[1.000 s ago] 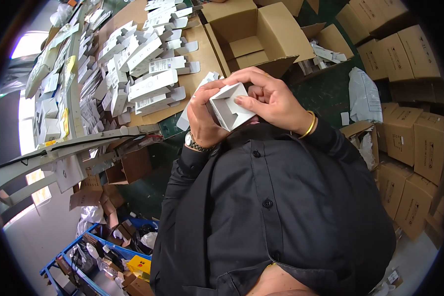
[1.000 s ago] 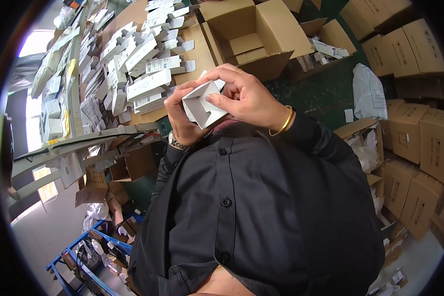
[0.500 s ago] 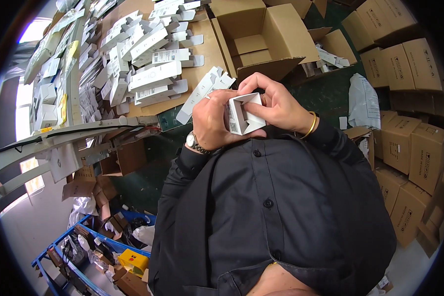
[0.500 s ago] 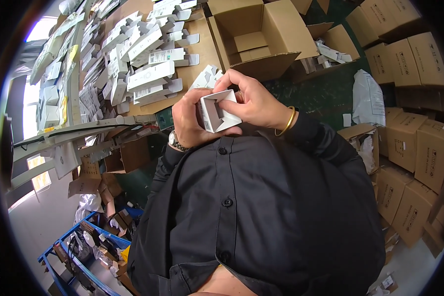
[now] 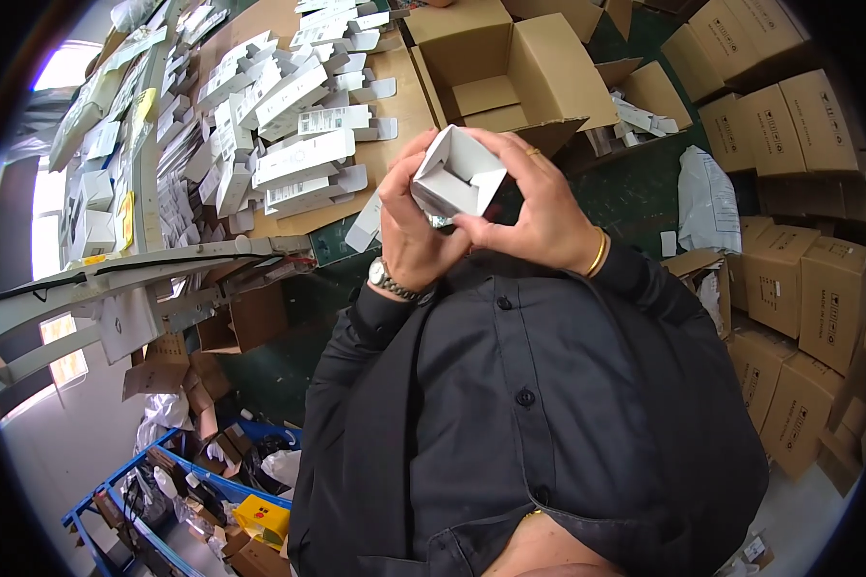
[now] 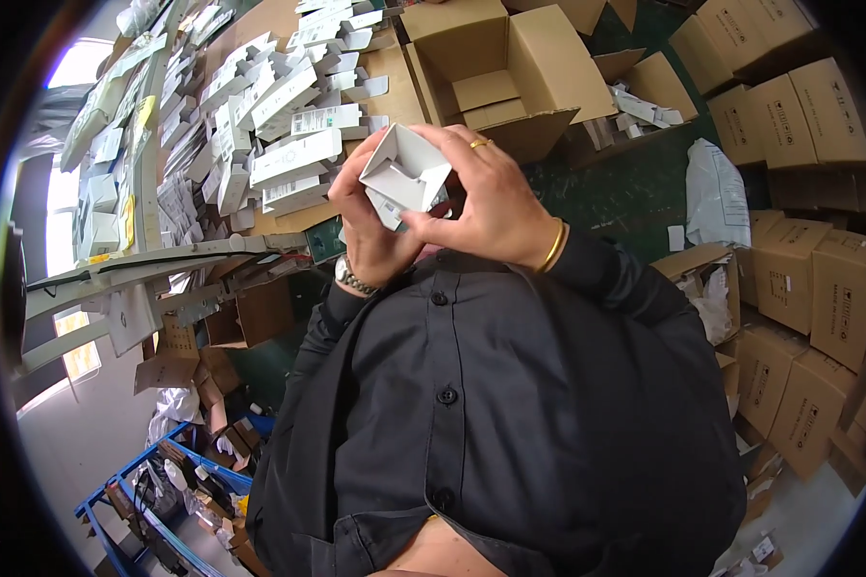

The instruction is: The person picks up a stack of flat white boxes, then repeatedly folds and assembles individual boxes before placing them into a larger shipping container.

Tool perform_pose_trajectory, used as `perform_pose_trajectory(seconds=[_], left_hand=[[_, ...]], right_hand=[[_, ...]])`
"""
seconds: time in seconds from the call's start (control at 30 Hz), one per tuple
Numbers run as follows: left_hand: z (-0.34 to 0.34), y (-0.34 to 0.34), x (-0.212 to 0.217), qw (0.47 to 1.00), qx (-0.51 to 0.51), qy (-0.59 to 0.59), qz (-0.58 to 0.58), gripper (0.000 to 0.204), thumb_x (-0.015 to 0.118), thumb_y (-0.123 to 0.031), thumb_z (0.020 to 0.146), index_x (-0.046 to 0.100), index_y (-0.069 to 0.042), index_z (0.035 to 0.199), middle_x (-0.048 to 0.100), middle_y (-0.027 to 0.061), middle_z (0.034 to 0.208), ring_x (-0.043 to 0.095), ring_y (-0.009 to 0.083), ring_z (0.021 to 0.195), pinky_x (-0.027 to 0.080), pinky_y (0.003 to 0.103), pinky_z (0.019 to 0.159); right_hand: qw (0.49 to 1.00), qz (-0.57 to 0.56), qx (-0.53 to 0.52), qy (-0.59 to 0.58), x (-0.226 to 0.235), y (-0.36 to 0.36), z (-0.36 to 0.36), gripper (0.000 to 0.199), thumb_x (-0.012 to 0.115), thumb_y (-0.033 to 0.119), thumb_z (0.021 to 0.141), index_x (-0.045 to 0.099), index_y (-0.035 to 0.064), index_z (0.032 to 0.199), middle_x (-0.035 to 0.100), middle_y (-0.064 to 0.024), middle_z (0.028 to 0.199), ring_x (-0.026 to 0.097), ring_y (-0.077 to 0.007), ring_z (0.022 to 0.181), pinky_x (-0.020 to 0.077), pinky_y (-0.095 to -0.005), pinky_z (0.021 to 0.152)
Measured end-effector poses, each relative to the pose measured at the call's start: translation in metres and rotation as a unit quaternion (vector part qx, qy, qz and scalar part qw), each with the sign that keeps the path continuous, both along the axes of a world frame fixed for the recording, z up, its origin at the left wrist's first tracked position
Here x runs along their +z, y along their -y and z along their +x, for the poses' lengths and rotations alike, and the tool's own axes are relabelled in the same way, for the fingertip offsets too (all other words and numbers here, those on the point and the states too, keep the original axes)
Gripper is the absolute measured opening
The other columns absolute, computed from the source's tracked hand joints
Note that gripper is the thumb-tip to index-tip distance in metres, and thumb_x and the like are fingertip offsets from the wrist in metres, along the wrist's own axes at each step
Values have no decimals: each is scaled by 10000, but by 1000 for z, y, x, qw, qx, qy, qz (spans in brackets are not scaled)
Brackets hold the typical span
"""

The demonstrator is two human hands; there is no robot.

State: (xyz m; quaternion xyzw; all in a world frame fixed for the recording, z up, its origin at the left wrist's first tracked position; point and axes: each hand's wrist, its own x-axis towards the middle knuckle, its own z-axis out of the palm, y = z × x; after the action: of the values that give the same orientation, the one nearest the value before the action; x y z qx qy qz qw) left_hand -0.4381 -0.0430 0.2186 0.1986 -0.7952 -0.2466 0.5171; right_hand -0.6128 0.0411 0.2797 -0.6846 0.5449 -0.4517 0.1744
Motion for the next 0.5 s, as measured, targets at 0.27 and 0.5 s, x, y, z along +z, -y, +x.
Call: perform_pose_trajectory(seconds=[0.27,0.5], left_hand=[[33,-7,28,972,-110,66,196,888,1020,-239,628,507,-5,1314,643,168,1283,678,284,1145,546,386,967],[31,-12,37,991,-103,35,81,837,1021,-168,639,534,2,1298,660,100,1201,686,183,1074,560,315,913]], right_hand=[[987,-68,132,58,6,-7,-17,589,844,67,767,611,17,1306,564,-201,1377,664,-277,1143,532,-381,996],[977,-93,185,42,3,-7,-18,424,811,27,779,658,2,1173,535,-230,1368,645,-340,1155,541,-395,983]])
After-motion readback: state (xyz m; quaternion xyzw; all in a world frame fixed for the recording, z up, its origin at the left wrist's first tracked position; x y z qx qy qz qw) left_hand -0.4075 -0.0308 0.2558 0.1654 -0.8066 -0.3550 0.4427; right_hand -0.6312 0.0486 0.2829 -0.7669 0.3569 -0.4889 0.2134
